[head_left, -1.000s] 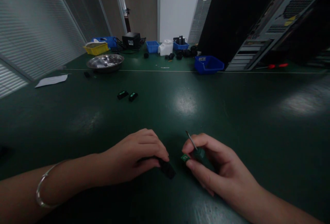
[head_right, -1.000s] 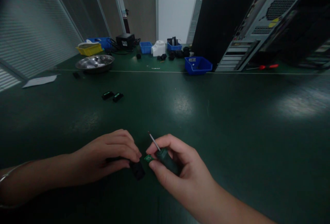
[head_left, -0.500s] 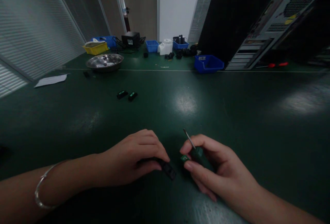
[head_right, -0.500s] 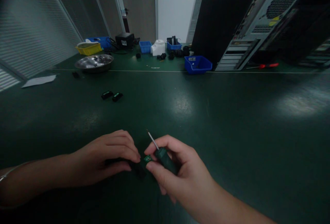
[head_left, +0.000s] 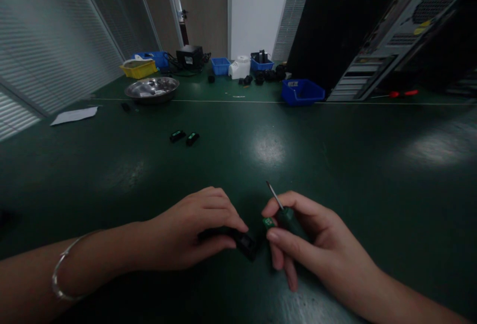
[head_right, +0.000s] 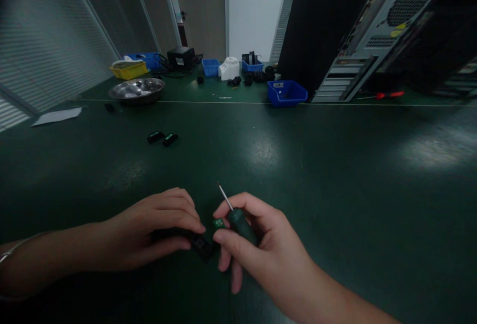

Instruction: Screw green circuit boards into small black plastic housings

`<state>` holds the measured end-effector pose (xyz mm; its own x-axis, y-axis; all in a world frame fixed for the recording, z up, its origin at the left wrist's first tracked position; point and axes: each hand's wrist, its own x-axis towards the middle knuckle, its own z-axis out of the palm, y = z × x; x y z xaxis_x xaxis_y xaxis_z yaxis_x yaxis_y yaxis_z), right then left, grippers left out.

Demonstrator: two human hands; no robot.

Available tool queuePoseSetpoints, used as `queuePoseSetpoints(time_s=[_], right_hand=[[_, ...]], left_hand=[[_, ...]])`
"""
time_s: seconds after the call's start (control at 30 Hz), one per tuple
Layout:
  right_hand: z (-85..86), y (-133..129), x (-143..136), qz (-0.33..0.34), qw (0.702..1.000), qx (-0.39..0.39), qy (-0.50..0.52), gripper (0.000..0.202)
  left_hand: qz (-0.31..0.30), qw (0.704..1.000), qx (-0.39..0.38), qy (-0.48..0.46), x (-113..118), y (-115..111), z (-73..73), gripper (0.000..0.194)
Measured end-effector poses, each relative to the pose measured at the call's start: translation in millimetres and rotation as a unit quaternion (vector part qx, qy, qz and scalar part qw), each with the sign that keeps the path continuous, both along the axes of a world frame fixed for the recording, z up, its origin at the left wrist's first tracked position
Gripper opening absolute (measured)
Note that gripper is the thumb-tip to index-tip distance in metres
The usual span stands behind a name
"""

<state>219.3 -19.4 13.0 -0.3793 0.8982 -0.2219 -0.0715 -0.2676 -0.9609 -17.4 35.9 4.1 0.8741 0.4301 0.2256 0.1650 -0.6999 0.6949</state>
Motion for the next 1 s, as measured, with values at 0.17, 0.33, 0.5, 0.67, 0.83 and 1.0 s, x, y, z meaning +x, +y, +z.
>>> queuePoseSetpoints(time_s=[0.17,0.33,0.5,0.67,0.83,1.0], right_hand=[[3.0,1.9,-1.3,-0.008,1.0,-0.006,0.022,0.031],[3.9,0.0,-2.5,0.008,1.0,-0.004,-0.001,0.029],[0.9,-3.9,-3.3,0.03,0.998,0.009,-0.054,0.026],[0.2,-5.5,-3.4,0.036,0.978,0.146,-0.142,0.005],[4.5,-3.2,-4.6,0.045,0.956,0.224,-0.183,0.013],[4.9,-3.3,-4.3,0.034,0.956,0.199,-0.213,0.009]], left_hand=[[0.0,1.0,0.001,0.001,-0.3,-1.1,-0.1,0.026],[0.008,1.0,0.021,-0.022,2.9,-5.5,3.5,0.026],[0.018,0.998,0.052,-0.012,6.1,-9.5,5.5,0.022],[0.028,0.998,0.062,-0.003,6.8,-11.7,4.7,0.02],[0.033,0.995,0.096,0.002,6.2,-14.2,5.0,0.021],[0.05,0.993,0.104,-0.011,5.4,-15.0,4.2,0.019]])
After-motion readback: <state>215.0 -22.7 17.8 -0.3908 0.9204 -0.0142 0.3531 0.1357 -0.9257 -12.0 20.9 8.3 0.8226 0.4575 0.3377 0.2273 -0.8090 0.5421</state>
